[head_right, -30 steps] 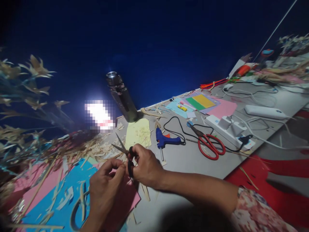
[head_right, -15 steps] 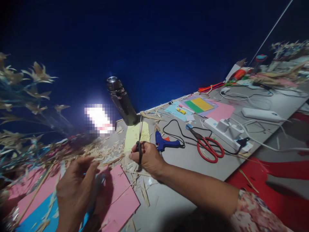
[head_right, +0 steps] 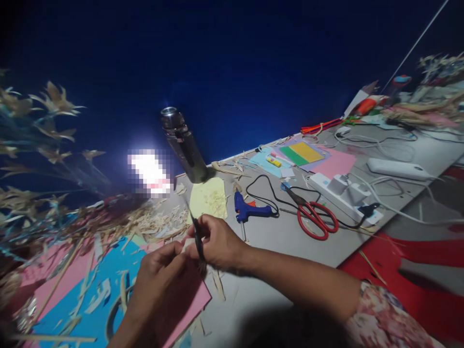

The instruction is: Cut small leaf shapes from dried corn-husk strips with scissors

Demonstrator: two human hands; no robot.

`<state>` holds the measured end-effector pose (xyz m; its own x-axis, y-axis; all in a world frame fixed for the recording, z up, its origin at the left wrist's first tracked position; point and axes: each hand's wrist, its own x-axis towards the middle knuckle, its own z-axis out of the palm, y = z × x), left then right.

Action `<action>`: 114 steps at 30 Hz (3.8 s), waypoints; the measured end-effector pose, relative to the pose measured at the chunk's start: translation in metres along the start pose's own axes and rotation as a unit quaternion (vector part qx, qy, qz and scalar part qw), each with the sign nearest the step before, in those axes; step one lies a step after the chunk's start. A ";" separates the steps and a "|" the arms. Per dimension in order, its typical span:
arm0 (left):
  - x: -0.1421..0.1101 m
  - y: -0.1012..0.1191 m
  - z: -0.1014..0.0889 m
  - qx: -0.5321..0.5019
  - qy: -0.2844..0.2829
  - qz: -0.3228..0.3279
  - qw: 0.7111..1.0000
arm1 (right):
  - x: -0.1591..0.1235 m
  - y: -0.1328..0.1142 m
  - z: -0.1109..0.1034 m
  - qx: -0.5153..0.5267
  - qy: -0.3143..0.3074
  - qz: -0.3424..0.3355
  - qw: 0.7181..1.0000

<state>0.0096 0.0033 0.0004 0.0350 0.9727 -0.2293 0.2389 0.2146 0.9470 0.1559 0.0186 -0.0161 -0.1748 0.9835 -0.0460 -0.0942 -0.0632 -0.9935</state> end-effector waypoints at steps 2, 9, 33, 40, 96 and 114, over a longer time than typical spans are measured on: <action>-0.002 0.005 0.001 0.052 0.005 0.012 0.999 | -0.001 0.001 -0.001 -0.099 0.014 -0.058 0.993; -0.003 0.001 -0.004 0.093 -0.051 0.010 0.994 | 0.001 0.015 -0.003 -0.358 0.018 -0.223 0.907; 0.005 -0.024 -0.015 0.411 0.144 0.424 0.794 | 0.017 -0.010 -0.025 -0.008 0.000 0.039 0.999; 0.004 -0.019 -0.013 0.332 0.193 0.492 0.781 | 0.007 0.004 -0.002 0.188 -0.021 0.137 0.972; 0.023 0.010 -0.070 -0.303 -0.081 -0.026 0.949 | 0.003 -0.007 -0.014 -0.089 -0.267 0.173 0.944; 0.023 0.007 -0.076 -0.306 -0.099 -0.049 0.946 | 0.001 -0.001 -0.013 -0.078 -0.242 0.212 0.944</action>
<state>-0.0619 0.0339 0.0187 0.2374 0.9229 -0.3032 -0.3531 0.3728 0.8581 0.1690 0.0217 -0.0165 -0.5944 0.6813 -0.4272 0.2237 -0.3702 -0.9016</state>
